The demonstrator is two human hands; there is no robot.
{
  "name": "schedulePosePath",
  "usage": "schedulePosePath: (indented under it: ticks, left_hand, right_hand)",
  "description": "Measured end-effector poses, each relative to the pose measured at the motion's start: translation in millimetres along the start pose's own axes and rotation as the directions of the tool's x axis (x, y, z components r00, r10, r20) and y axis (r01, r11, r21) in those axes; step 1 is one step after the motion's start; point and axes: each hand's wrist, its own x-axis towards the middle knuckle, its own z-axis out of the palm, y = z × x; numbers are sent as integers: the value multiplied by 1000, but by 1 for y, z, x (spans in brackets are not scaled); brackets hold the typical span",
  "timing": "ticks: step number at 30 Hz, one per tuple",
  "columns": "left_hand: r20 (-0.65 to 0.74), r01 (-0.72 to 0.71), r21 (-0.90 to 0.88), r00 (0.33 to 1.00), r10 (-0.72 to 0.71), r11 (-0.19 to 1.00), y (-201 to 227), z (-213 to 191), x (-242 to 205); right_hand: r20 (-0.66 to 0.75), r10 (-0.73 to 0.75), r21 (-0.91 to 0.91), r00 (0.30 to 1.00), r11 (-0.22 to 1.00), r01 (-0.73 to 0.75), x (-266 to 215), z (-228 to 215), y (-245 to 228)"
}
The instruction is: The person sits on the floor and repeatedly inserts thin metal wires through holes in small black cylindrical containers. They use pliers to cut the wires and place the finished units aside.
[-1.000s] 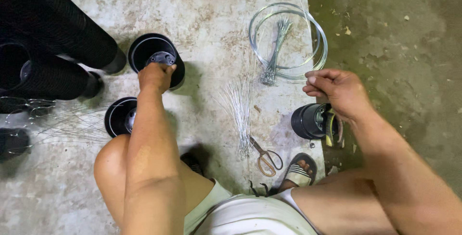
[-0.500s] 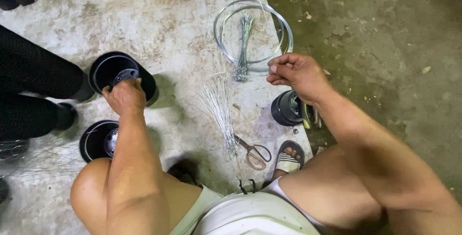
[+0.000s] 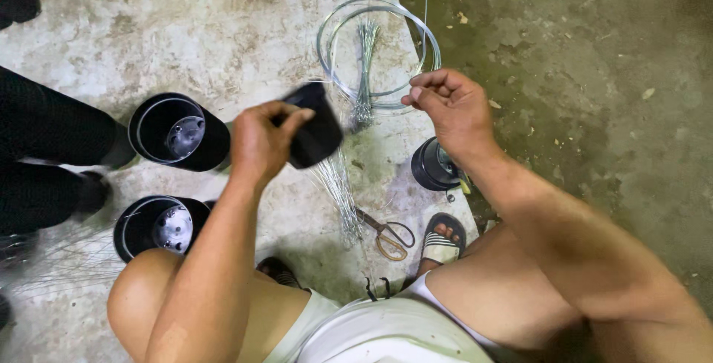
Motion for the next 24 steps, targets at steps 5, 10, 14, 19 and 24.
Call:
schedulePosePath:
  ticks: [5,10,14,19,24]
  left_hand:
    - [459,203,-431,888,20,879,44,45,-36]
    - [554,348,-510,832,-9,787,51,53,-46]
    - [629,326,-574,763,150,751,41,43,-41]
    - [524,372,-630,852,20,681,37,59,-41]
    - [424,354,-666,904,-56,656,28,65,-39]
  right_hand:
    - [10,-109,-142,994,984,109,-17,22,7]
    - [-74,36,-278,997,959,-55,-30,33,0]
    - [-91,-59,-315,994,949,28,-26,36,-9]
    - [-15,-333,-494,943,822,283,-29,39,-27]
    - [20,-313,-568,950,778,268,-40,47,-38]
